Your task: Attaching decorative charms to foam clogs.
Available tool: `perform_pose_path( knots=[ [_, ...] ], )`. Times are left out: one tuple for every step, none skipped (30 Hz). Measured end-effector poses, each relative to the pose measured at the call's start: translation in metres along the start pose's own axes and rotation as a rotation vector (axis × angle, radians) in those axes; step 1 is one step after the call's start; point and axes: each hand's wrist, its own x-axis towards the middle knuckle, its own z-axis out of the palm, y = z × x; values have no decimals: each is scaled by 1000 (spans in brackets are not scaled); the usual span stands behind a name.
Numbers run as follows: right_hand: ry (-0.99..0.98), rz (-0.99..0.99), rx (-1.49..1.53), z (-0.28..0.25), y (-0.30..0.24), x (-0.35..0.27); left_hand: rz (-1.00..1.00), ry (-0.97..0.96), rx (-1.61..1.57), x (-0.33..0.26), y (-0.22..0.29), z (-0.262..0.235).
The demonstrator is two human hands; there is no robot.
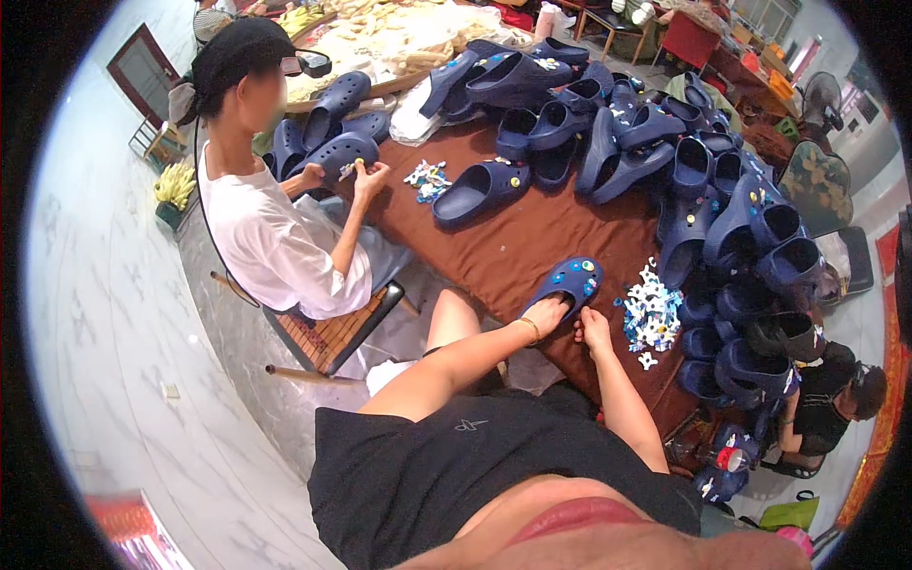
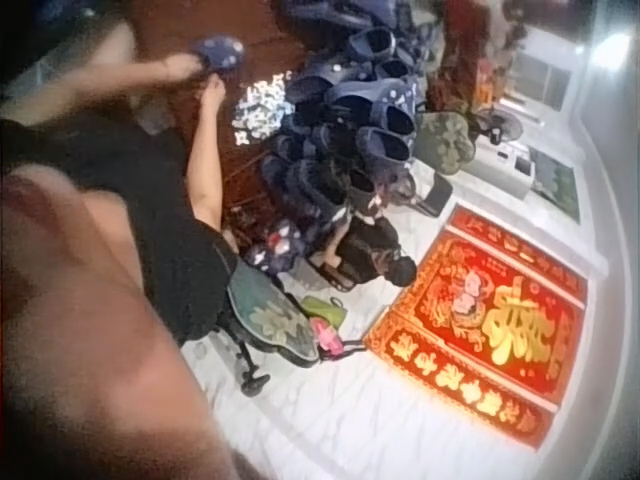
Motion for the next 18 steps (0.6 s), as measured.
perform_pose_path(
  knots=[
    [-2,0,3,2,1,-1,-11,-25,9,1,1,-1],
    [2,-25,-61,3,2,-1,-23,-49,17,1,1,-2],
    [5,-50,-125,5,3,-1,-24,-50,19,0,2,-2],
    [5,-50,-123,5,5,0,-18,-37,19,0,2,-3],
    [26,-73,-152,6,7,1,-11,-24,18,0,2,-3],
    [48,-96,-181,6,9,2,-11,-25,18,0,2,-3],
    [48,-96,-180,6,10,3,-5,-51,14,1,1,-4],
    [65,-117,-213,7,11,3,0,-77,9,2,1,-4],
    [82,-137,-247,7,12,4,1,-78,9,2,1,-4],
    [82,-137,-247,7,12,3,-10,-88,12,1,2,-6],
    [94,-155,-273,8,12,3,-22,-97,14,1,3,-8],
    [106,-173,-299,8,12,2,-22,-97,14,1,2,-6],
    [104,-172,-300,10,11,1,-15,-55,17,-1,0,-4],
    [107,-185,-314,11,10,-1,-8,-13,19,-2,-2,-2],
    [109,-198,-329,13,9,-2,-12,-12,20,-4,-4,0],
    [115,-196,-326,10,13,2,-21,-37,20,-2,-3,-1],
    [127,-232,-378,6,23,10,-26,-65,22,0,0,-1],
    [139,-268,-430,1,32,17,-16,-71,21,2,2,-1]
  ],
)
